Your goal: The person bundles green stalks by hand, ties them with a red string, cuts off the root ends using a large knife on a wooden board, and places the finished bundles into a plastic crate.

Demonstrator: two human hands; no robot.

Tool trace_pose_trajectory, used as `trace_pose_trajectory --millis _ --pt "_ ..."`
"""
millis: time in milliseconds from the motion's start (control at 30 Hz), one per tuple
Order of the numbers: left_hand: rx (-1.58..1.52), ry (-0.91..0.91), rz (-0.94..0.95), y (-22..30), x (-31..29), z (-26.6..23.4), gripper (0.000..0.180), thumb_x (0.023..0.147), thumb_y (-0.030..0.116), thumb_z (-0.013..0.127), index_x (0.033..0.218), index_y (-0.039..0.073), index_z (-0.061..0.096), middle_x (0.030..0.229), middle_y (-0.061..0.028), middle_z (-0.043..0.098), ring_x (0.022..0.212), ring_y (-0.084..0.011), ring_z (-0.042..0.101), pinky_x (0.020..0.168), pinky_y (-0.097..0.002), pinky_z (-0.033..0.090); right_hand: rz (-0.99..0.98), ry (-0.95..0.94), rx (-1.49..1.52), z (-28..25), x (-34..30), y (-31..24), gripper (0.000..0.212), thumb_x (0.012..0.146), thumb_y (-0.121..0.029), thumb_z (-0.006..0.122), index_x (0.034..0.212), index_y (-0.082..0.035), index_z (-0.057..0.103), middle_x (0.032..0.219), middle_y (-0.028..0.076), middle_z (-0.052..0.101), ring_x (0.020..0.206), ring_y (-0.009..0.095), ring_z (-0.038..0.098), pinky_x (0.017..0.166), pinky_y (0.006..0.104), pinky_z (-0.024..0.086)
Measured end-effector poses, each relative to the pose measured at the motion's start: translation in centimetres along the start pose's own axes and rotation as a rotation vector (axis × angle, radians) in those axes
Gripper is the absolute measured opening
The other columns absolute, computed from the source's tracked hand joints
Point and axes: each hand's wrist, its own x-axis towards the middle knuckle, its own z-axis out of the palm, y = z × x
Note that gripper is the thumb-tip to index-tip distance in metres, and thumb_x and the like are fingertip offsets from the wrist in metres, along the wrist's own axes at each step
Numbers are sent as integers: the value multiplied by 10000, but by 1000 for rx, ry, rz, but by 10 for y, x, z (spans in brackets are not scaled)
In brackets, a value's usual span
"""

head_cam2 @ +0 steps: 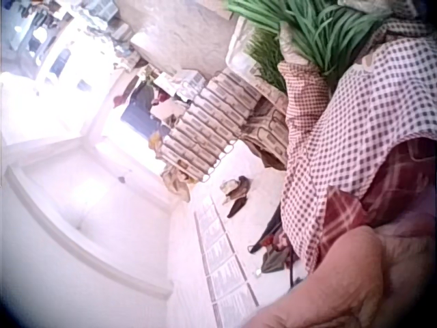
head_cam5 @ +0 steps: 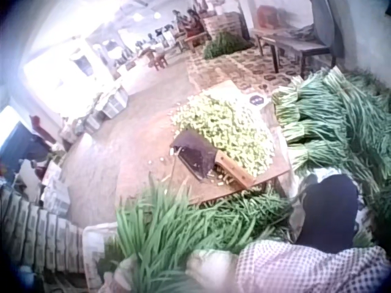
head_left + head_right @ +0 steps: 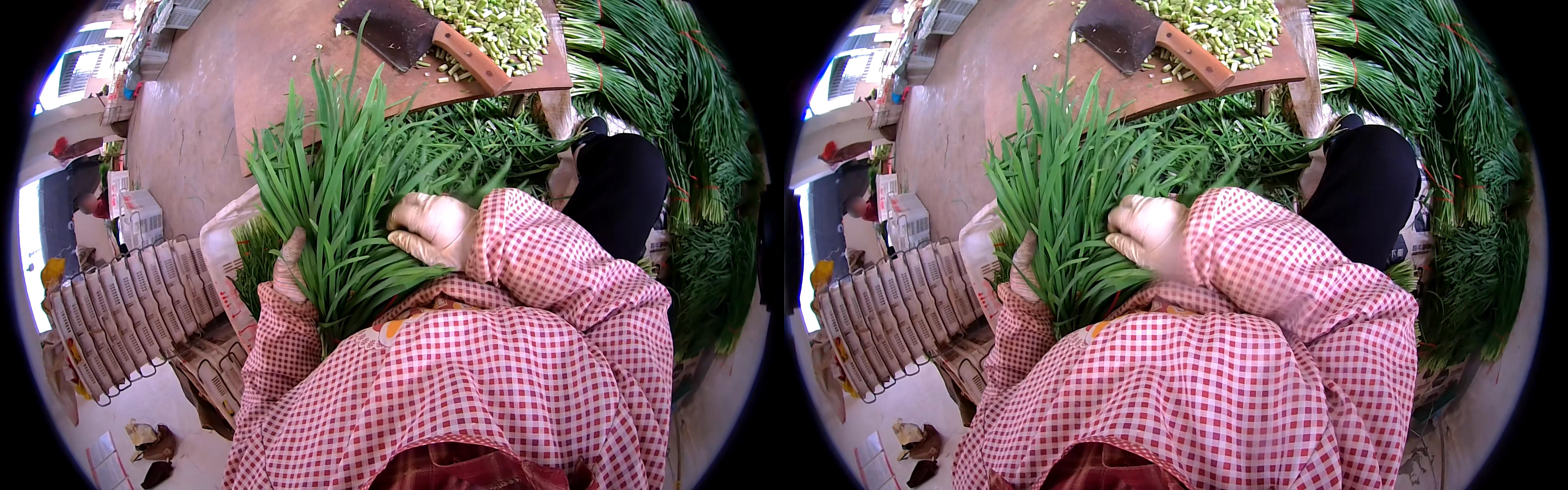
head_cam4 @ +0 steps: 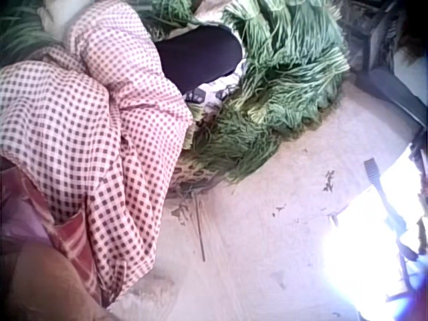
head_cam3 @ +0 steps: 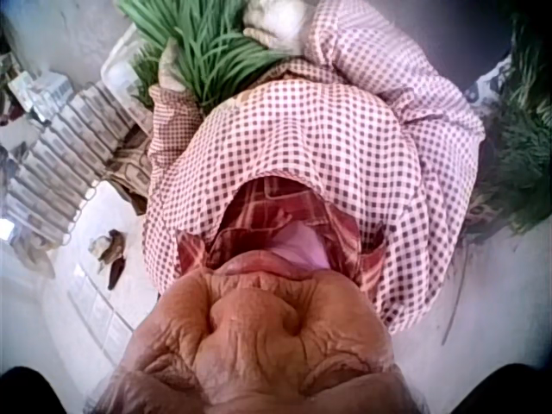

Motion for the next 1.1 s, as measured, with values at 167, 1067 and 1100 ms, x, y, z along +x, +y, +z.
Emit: trace_pose_trajectory --millis 167,1067,1100 --pt "14 56 41 -2 0 -2 547 858 257 727 1329 74 515 1258 -141 605 1113 -312 609 941 -504 524 367 172 685 -9 8 -2 253 960 -113 577 1203 -98 510 828 47 608 770 118 579 709 248 489" --pt "213 74 146 -7 -10 6 626 827 250 750 1352 40 483 1261 -132 599 1101 -293 615 928 -442 535 242 149 588 -5 31 17 205 939 -115 623 1128 -38 639 1051 89 676 949 152 620 857 300 494" --pt "231 97 157 -9 -11 5 652 792 257 777 1337 35 497 1258 -121 596 1093 -281 612 923 -432 533 227 208 584 1 28 20 203 935 -102 624 1125 -30 638 1044 83 671 946 153 618 860 301 494"
